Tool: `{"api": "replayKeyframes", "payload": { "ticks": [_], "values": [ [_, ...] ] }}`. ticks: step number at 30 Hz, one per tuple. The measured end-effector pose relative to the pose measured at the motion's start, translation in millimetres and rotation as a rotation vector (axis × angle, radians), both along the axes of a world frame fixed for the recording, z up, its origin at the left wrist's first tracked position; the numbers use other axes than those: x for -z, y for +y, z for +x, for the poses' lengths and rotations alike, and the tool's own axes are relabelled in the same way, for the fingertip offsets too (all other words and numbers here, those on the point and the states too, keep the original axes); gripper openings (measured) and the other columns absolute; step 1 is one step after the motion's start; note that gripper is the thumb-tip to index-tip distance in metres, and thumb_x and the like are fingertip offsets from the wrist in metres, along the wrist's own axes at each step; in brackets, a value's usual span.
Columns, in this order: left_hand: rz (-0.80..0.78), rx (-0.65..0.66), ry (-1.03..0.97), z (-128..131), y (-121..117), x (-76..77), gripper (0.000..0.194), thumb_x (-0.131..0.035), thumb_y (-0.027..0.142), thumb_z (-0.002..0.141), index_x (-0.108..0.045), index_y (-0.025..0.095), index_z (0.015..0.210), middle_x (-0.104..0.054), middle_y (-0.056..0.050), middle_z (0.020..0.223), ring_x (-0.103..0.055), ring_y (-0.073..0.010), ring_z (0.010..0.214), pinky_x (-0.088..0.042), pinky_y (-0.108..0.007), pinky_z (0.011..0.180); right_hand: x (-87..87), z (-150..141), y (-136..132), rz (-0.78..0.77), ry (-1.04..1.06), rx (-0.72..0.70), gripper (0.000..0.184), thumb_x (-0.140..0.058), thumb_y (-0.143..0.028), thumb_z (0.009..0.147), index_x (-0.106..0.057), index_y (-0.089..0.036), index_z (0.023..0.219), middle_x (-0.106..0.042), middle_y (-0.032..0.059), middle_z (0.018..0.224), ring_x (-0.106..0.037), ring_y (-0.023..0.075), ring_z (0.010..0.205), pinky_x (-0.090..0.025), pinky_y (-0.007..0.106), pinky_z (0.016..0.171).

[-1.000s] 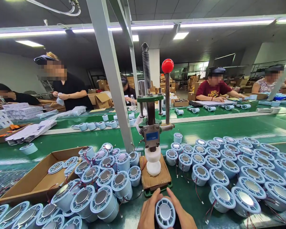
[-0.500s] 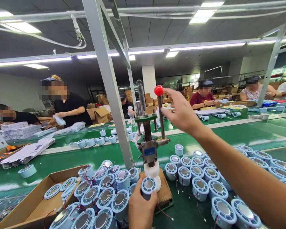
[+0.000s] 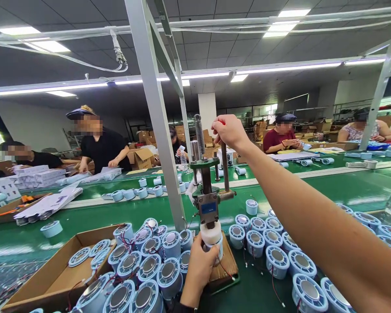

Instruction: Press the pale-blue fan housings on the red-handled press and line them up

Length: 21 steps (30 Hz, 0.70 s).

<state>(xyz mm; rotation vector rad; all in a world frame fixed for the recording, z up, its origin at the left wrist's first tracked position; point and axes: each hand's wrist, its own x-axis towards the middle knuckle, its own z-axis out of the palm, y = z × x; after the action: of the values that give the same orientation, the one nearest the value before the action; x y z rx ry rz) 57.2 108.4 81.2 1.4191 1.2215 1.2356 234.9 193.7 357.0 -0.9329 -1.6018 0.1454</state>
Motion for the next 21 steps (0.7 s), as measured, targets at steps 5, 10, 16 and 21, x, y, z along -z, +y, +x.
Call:
{"api": "replayKeyframes", "payload": {
  "ticks": [5,10,16,21],
  "values": [
    [0.024,-0.005,0.031,-5,2,-2.8,0.052,-0.063,0.029,0.059,-0.062,0.011,0.108,-0.070,-0.010,0.101,-0.060,-0.0247,0.093,-0.045,-0.035,0.088,2.2,0,-1,-0.014,0.024,-0.007,0.018,-0.044,-0.015,0.085,-0.056,-0.016,0.072,-0.057,-0.0009,0.066,-0.059,0.0077,0.045,-0.044,0.021,0.047],
    [0.018,0.029,0.009,-6,9,9.0,0.051,-0.065,0.032,0.059,-0.063,0.012,0.106,-0.070,-0.010,0.102,-0.061,-0.0264,0.094,-0.047,-0.038,0.089,-1.5,-2,4,-0.038,0.029,-0.001,0.016,-0.047,-0.017,0.089,-0.056,-0.016,0.076,-0.058,-0.0015,0.067,-0.058,0.0065,0.047,-0.044,0.021,0.050],
    [0.032,0.008,-0.035,-3,2,20.3,0.065,-0.068,0.029,0.060,-0.056,0.013,0.122,-0.068,-0.012,0.115,-0.063,-0.0271,0.107,-0.046,-0.038,0.099,12.3,11,-65,0.018,0.010,0.007,0.017,-0.048,-0.023,0.093,-0.060,-0.017,0.082,-0.062,0.0016,0.075,-0.064,0.0124,0.064,-0.052,0.029,0.066],
    [0.062,-0.101,-0.073,-1,-6,33.9,0.080,-0.070,0.020,0.059,-0.047,0.017,0.135,-0.061,-0.013,0.133,-0.056,-0.0276,0.124,-0.038,-0.036,0.110,148.6,6,-207,0.189,-0.085,0.192,0.034,-0.046,-0.037,0.091,-0.058,-0.058,0.115,-0.070,0.0007,0.095,-0.070,0.0278,0.084,-0.059,0.047,0.066]
  ]
}}
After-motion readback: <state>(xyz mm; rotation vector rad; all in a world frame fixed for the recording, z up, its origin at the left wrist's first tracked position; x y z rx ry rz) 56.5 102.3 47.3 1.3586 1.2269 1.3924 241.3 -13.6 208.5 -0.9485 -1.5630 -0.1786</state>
